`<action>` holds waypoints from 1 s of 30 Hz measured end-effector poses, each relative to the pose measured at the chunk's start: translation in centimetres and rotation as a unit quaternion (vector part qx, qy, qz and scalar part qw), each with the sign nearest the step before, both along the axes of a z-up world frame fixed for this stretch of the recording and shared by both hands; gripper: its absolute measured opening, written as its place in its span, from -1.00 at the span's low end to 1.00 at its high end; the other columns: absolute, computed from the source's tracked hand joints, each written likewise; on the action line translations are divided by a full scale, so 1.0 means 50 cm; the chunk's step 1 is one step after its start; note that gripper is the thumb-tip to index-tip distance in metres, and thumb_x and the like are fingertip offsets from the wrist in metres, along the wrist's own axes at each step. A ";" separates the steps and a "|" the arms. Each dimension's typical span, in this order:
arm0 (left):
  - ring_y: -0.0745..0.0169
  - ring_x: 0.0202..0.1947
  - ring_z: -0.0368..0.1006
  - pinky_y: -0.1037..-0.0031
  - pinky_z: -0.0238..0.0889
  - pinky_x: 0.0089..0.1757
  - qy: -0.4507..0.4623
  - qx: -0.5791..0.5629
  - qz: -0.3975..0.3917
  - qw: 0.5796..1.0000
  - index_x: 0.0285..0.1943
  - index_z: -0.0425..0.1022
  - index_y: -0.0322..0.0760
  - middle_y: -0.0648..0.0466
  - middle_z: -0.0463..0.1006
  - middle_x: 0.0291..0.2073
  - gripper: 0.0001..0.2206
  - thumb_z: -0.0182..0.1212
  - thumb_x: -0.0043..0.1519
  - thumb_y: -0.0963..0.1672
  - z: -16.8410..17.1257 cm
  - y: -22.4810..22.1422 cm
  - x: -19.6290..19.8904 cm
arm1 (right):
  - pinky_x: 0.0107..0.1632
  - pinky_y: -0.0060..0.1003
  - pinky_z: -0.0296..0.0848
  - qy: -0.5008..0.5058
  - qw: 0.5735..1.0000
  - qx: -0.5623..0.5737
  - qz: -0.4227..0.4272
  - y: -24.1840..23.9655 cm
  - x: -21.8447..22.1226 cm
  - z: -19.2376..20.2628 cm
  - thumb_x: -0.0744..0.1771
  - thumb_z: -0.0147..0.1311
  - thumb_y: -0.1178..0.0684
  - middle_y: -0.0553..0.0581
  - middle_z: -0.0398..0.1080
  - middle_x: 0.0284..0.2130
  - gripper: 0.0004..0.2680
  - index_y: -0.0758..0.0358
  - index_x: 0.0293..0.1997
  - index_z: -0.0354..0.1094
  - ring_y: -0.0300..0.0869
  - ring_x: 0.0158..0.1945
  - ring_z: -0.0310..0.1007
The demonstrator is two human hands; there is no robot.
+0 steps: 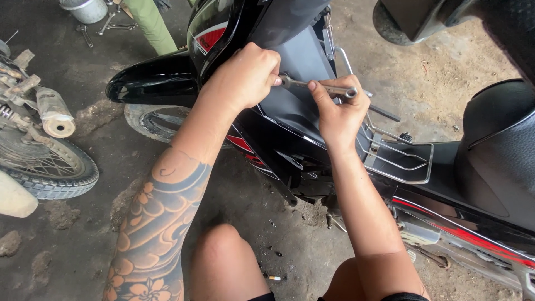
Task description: Unscrewing the front plastic panel of a motorcycle using a wrench
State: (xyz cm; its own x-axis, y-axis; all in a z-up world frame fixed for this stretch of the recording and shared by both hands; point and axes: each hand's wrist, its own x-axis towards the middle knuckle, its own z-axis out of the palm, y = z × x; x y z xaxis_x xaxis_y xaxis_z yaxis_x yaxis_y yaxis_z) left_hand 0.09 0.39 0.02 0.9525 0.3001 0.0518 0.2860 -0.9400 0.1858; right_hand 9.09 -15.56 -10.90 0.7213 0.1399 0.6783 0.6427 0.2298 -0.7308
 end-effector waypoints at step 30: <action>-0.27 -0.30 0.62 -0.04 0.37 -0.15 -0.151 0.152 0.060 0.975 -0.26 0.47 -0.27 -0.11 0.59 -0.49 -0.80 0.08 0.27 -0.06 -0.153 -0.046 0.040 | -0.47 -0.31 0.45 0.015 0.980 0.194 0.039 0.015 0.042 -0.063 0.42 0.08 0.18 0.24 0.42 -0.61 -0.92 0.39 -0.19 0.42 -0.14 -0.58 0.47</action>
State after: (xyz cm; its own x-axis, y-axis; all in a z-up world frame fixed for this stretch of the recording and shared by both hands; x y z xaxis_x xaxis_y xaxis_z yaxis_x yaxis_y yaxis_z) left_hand 2.10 -1.92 -7.63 0.8392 0.3358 0.4278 0.3729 -0.9279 -0.0032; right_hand 11.21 -14.83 -14.03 0.7393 -0.0691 0.6698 0.5918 0.5412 -0.5974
